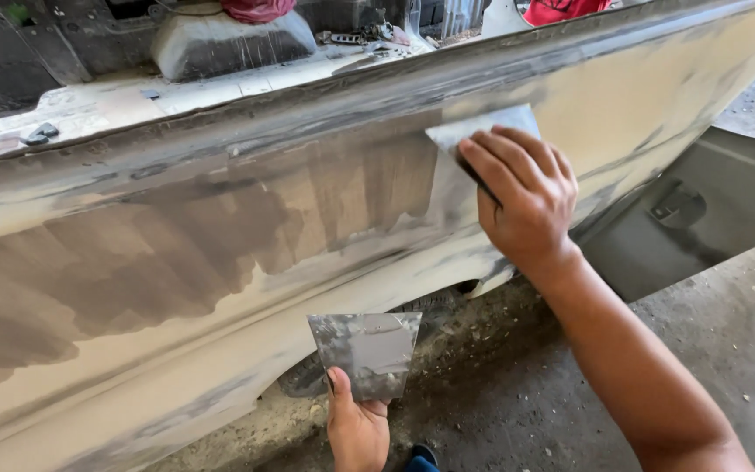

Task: The person applies a gray body filler to the side panel of a white vehicle using a metal putty knife. They smooth the filler across the surface, then move to a nearby metal stand to mix more filler in a can before returning to the vehicle to continue the application.

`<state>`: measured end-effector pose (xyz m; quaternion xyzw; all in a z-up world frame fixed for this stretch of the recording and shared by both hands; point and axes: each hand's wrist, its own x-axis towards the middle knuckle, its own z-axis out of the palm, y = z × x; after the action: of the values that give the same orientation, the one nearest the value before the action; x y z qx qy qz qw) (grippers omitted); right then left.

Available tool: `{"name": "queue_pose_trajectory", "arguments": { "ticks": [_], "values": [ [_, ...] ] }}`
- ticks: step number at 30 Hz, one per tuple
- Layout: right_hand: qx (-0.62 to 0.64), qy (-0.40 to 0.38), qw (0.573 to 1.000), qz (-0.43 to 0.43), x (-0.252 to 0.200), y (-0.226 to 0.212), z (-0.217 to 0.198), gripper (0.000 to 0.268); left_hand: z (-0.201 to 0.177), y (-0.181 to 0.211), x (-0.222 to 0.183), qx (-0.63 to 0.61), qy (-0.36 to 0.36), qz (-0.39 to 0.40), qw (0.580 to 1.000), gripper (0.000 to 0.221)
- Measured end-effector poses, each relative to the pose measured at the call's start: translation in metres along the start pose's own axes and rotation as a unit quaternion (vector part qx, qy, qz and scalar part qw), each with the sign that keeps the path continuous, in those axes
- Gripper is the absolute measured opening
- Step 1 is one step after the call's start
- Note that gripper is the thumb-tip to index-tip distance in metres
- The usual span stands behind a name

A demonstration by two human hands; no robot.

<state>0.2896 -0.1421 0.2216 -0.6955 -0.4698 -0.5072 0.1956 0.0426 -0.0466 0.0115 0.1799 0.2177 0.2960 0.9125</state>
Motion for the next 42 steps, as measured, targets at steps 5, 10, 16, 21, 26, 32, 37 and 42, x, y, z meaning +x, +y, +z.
{"name": "queue_pose_trajectory", "arguments": {
  "ticks": [5, 10, 16, 21, 26, 32, 37, 42],
  "values": [
    [0.01, -0.013, 1.0, 0.003, 0.021, 0.003, 0.002, 0.03, 0.001, -0.007, 0.006, 0.011, 0.011, -0.002, 1.0, 0.063],
    [0.002, -0.003, 1.0, 0.01, -0.01, 0.007, 0.032, 0.032, 0.001, -0.014, 0.008, 0.018, 0.033, -0.009, 0.999, 0.064],
    [-0.006, 0.003, 1.0, 0.001, -0.087, 0.005, 0.083, 0.03, 0.008, -0.014, 0.015, 0.015, 0.035, 0.03, 0.999, 0.063],
    [0.026, -0.057, 0.998, 0.0, -0.139, -0.015, 0.084, 0.03, 0.025, -0.013, 0.006, 0.016, 0.005, 0.027, 0.999, 0.063],
    [0.074, -0.126, 0.989, 0.014, -0.14, -0.009, 0.049, 0.024, 0.012, -0.031, 0.004, 0.017, 0.004, 0.048, 0.999, 0.062],
    [0.083, -0.039, 0.996, 0.023, -0.049, 0.023, 0.001, 0.024, 0.015, -0.047, -0.002, 0.009, 0.023, 0.043, 0.999, 0.061],
    [0.054, -0.017, 0.998, -0.026, 0.013, 0.008, -0.019, 0.031, 0.027, -0.056, -0.003, 0.002, 0.008, 0.054, 0.999, 0.061],
    [0.079, -0.018, 0.996, -0.046, 0.023, -0.004, 0.001, 0.031, 0.031, -0.054, -0.01, 0.004, 0.041, 0.042, 0.998, 0.06]
  ]
}}
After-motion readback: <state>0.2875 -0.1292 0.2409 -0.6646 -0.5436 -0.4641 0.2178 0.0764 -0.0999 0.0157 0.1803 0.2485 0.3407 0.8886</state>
